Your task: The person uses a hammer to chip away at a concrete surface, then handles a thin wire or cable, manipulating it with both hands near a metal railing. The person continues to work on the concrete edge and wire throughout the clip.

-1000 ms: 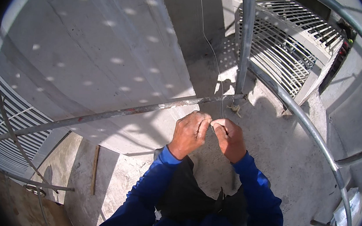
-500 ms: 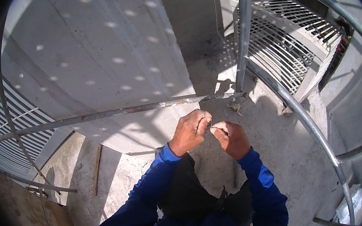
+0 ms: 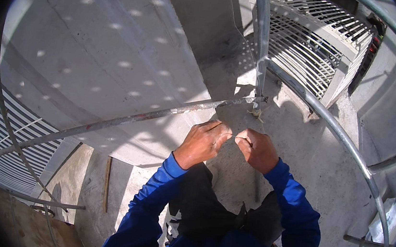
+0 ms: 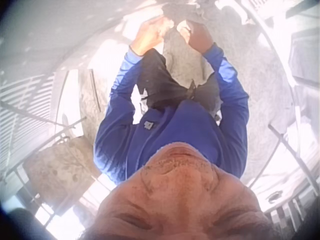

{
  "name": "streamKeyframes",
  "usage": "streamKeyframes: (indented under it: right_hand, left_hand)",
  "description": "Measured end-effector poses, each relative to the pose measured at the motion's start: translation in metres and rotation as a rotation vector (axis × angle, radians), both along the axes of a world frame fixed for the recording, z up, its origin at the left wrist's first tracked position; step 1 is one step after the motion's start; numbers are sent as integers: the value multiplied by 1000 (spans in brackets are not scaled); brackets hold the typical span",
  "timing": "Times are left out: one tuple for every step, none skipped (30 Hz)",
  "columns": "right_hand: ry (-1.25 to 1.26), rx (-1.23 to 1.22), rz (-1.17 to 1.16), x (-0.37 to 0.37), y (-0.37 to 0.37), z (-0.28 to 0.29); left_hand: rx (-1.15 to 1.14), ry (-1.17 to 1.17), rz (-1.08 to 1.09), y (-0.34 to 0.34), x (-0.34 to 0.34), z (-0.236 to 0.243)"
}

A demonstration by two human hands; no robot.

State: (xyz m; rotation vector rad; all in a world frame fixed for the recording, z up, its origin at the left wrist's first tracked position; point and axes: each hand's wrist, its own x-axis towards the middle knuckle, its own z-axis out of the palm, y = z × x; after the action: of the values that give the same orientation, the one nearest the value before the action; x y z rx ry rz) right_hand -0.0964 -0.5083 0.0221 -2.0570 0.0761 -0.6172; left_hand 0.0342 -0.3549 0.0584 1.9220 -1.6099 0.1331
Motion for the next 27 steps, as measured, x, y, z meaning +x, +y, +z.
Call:
streamKeyframes:
  right_hand:
    - [-3, -49, 2, -1, 1, -1]
    - [-4, -97, 5, -1, 2, -2]
    - [-6, -146, 9, -2, 4, -4]
    - [-10, -220, 28, -3, 5, -5]
    - [-16, -294, 49, -4, 8, -7]
    - [-23, -367, 70, -5, 11, -10]
    - [-45, -345, 102, -6, 10, -14]
    - [-68, -322, 133, -7, 8, -19]
    - [-91, -298, 165, -9, 7, -21]
    - [-83, -291, 183, -13, 9, -22]
    - [-75, -282, 201, -15, 10, -23]
    - [-66, -273, 216, -16, 10, -24]
    - [-107, -278, 211, -18, 10, -26]
    - [-146, -274, 203, -19, 9, -29]
    - [-184, -269, 192, -20, 8, -32]
    - [-160, -313, 169, -25, 2, -28]
    - [-156, -300, 160, -27, 2, -28]
    - [-151, -288, 149, -28, 3, -29]
    - [-149, -290, 134, -28, -1, -28]
    - [-128, -332, 98, -30, -5, -35]
    - [-109, -355, 82, -32, -11, -36]
    - [-85, -370, 75, -35, -15, -36]
    - [-60, -387, 67, -37, -19, -36]
    - [-42, -408, 16, -37, -28, -38]
    - [-25, -429, -34, -38, -39, -39]
    - [-7, -458, -92, -40, -50, -38]
    - [71, -583, -125, -47, -60, -35]
  left_hand:
    - [1, 17, 2, 3, -3, -1]
    - [2, 36, 4, 6, -6, -2]
    - [-3, 26, 2, 8, -8, -6]
    - [-10, 10, 7, 10, -11, -7]
    - [-18, -6, 13, 13, -14, -8]
    - [-30, 15, 31, 17, -20, -8]
    - [-51, 74, 27, 21, -24, -9]
    - [-71, 132, 24, 26, -27, -11]
    - [-90, 189, 21, 31, -31, -11]
    - [-84, 274, 61, 37, -38, -15]
    - [-91, 317, 77, 40, -43, -16]
    - [-96, 360, 90, 42, -46, -15]
    - [-96, 413, 105, 44, -52, -16]
    - [-19, 545, 129, 47, -54, -13]
    - [6, 539, 102, 46, -58, -10]
    - [10, 555, 62, 41, -59, -9]
    - [26, 559, 41, 41, -57, -9]
    - [18, 586, 4, 41, -55, -15]
    - [-11, 587, -30, 37, -54, -18]
    - [-40, 589, -67, 32, -53, -22]
    - [-70, 592, -105, 26, -50, -27]
    - [-48, 588, -162, 24, -45, -36]
    - [-54, 626, -182, 18, -41, -42]
    - [-61, 665, -203, 8, -35, -47]
    - [-67, 701, -222, -1, -29, -51]
    - [-90, 605, -242, -15, -17, -57]
    - [-149, 538, -227, -33, -8, -65]
